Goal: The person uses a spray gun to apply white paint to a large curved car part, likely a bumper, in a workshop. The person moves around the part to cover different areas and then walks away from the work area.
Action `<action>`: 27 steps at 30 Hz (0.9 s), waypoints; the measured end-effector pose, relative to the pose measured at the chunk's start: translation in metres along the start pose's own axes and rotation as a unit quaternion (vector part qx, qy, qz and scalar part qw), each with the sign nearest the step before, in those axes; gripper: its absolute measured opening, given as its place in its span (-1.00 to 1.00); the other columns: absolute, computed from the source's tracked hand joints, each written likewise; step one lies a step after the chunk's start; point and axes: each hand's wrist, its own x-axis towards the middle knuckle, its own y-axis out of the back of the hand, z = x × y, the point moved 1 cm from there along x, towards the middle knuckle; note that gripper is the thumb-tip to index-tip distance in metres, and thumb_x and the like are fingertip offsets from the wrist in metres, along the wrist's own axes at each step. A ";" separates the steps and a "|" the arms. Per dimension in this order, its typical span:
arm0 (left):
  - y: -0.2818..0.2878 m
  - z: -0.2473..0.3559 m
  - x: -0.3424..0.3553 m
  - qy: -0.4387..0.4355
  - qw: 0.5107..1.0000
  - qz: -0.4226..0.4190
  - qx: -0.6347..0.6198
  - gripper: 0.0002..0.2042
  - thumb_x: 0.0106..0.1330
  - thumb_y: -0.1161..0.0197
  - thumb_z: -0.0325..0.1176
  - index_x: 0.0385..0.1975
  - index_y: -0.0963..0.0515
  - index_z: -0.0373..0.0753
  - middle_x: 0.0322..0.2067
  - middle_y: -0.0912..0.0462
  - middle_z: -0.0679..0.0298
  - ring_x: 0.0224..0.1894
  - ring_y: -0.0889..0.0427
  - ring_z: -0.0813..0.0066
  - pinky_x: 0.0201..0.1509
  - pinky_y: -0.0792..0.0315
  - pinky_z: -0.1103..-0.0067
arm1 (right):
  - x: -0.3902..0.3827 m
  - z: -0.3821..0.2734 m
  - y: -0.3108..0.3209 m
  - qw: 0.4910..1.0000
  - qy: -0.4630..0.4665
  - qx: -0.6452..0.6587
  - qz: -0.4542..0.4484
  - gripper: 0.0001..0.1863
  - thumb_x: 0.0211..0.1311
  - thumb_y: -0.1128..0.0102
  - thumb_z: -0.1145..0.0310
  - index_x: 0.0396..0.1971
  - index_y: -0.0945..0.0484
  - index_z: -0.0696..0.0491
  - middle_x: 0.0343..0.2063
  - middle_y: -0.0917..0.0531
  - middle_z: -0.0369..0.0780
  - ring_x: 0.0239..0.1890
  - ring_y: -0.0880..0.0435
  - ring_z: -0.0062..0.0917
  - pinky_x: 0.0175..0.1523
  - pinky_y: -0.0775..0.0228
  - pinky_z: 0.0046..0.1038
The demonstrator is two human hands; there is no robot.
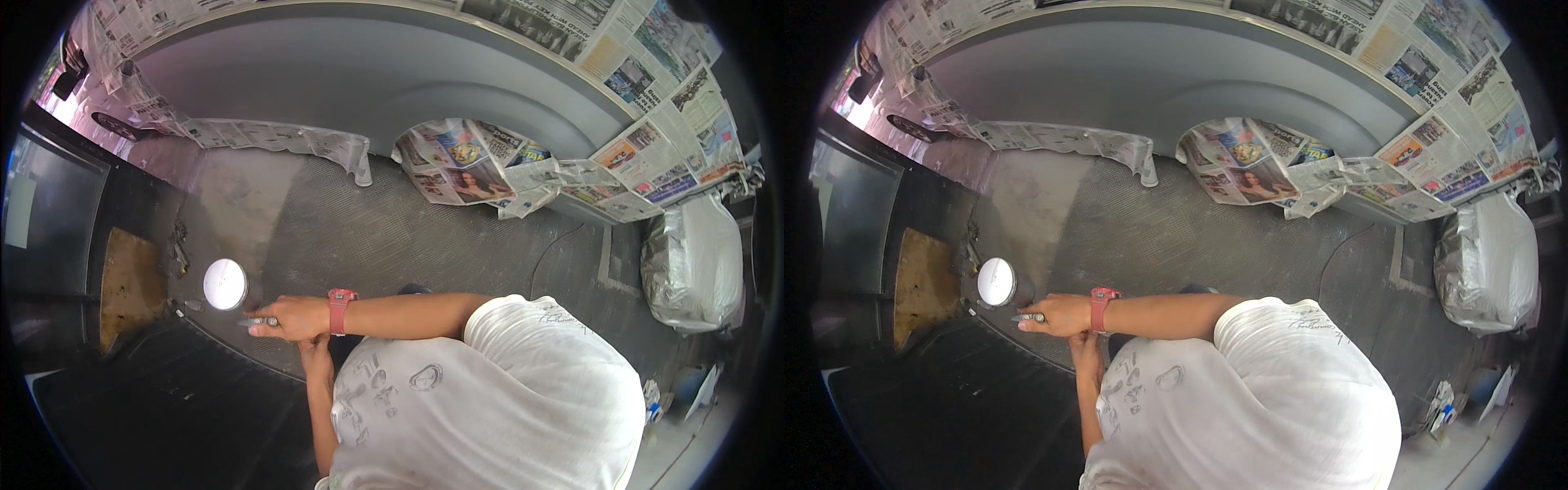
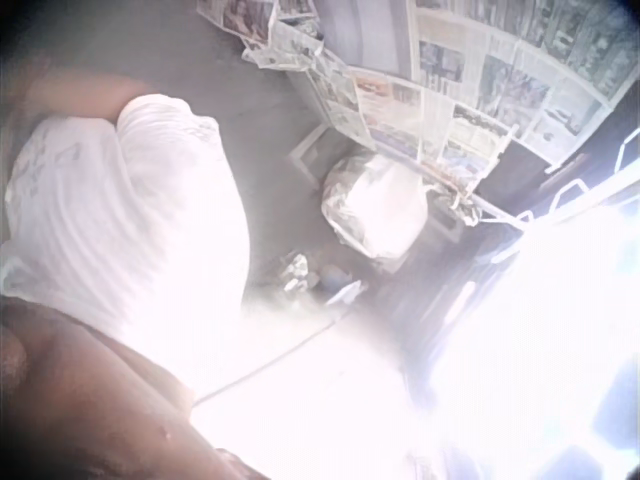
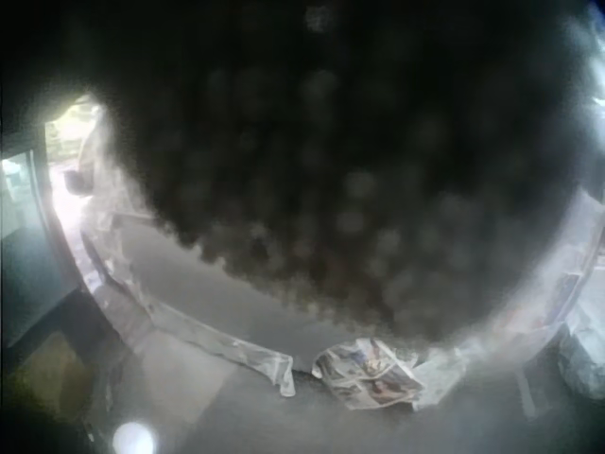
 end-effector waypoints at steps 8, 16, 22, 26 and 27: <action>0.142 0.084 0.076 -0.002 0.998 -0.065 0.017 -0.63 0.37 -0.38 -0.53 0.14 -0.50 -0.30 0.01 -0.66 0.27 0.06 -0.61 0.53 0.22 -0.43 0.53 | 0.150 -0.043 -0.050 0.997 0.017 -0.004 0.077 -0.22 0.50 0.15 -0.31 0.36 -0.46 0.05 -0.02 -0.70 0.14 0.13 -0.64 0.07 0.32 -0.41 -0.11; 0.207 0.122 0.161 -0.043 0.998 -0.046 0.010 -0.76 0.36 -0.40 -0.51 -0.01 -0.59 -0.28 -0.08 -0.69 0.31 -0.06 -0.60 0.63 0.05 -0.44 0.60 | 0.258 -0.063 -0.028 0.995 -0.007 0.001 0.097 -0.23 0.51 0.15 -0.30 0.34 -0.48 0.05 -0.04 -0.70 0.17 0.13 -0.63 0.08 0.31 -0.41 -0.11; 0.238 0.174 0.233 -0.045 0.999 -0.007 0.023 -0.80 0.35 -0.39 -0.53 -0.06 -0.62 -0.28 -0.17 -0.71 0.33 -0.12 -0.61 0.62 0.00 -0.44 0.61 | 0.360 -0.054 -0.004 0.996 0.014 0.025 0.087 -0.22 0.50 0.16 -0.32 0.34 -0.49 0.04 0.04 -0.68 0.14 0.17 -0.60 0.08 0.32 -0.40 -0.10; 0.240 0.206 0.279 -0.016 0.999 0.049 0.015 -0.81 0.34 -0.39 -0.54 -0.08 -0.65 -0.31 -0.18 -0.72 0.32 -0.10 -0.63 0.60 0.01 -0.46 0.60 | 0.418 -0.050 0.025 0.998 0.016 0.016 0.055 -0.22 0.49 0.14 -0.33 0.35 -0.48 0.03 0.08 -0.66 0.12 0.17 -0.60 0.07 0.32 -0.40 -0.09; 0.238 0.211 0.294 -0.008 0.999 0.046 0.018 -0.82 0.35 -0.38 -0.54 -0.09 -0.65 -0.31 -0.18 -0.72 0.32 -0.10 -0.64 0.60 0.02 -0.46 0.60 | 0.430 -0.049 0.037 0.997 0.020 0.024 0.065 -0.22 0.49 0.14 -0.33 0.36 -0.48 0.02 0.06 -0.67 0.14 0.16 -0.61 0.07 0.31 -0.40 -0.09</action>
